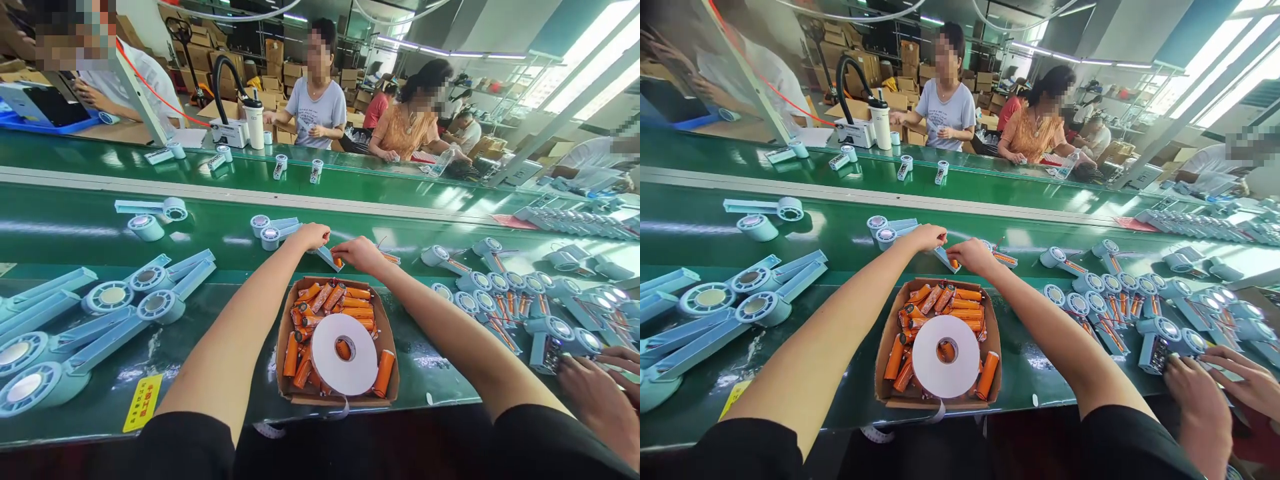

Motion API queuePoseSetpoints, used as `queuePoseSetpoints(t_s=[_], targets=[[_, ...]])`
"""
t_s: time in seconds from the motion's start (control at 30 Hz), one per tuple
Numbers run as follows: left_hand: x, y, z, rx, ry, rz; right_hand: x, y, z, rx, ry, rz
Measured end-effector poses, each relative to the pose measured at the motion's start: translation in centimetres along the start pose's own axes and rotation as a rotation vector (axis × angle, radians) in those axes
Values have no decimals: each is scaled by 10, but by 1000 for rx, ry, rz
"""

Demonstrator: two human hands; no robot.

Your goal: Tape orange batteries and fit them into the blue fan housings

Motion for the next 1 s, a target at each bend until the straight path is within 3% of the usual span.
queuePoseSetpoints(t_s=[0.2,0.4,0.57,0.67,0.73,0.8,0.87,0.93,1.0], targets=[[-7,-2,6,-7,5,-4,0,-19,21,99,98,-17],[-9,-7,11,-22,10,-9,2,-26,34,217,79,-67],[-11,-7,15,-47,8,-25,6,-7,38,260,52,-42],[-18,-2,4,-99,-6,-63,5,24,18,102,24,49],[-29,7,-22,-221,-38,-93,1,45,-21,-118,-27,145],[-44,11,-66,-343,-131,-127,-5,49,-80,-283,-77,299],[-64,-2,-124,-297,-348,-161,-5,36,-144,-395,-51,604],[-85,-31,-193,-91,-730,-159,4,16,-200,-466,53,800],[-82,-47,-245,-190,-804,-10,15,-3,-239,-517,134,880]])
Point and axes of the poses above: each hand's wrist, its own z-axis towards the middle knuckle, its own y-axis out of the back of the hand, x = y × z, the point moved 7 cm from there along z, towards the middle knuckle, and after that the axes turned 4 degrees about y, right-handed, at the moved point
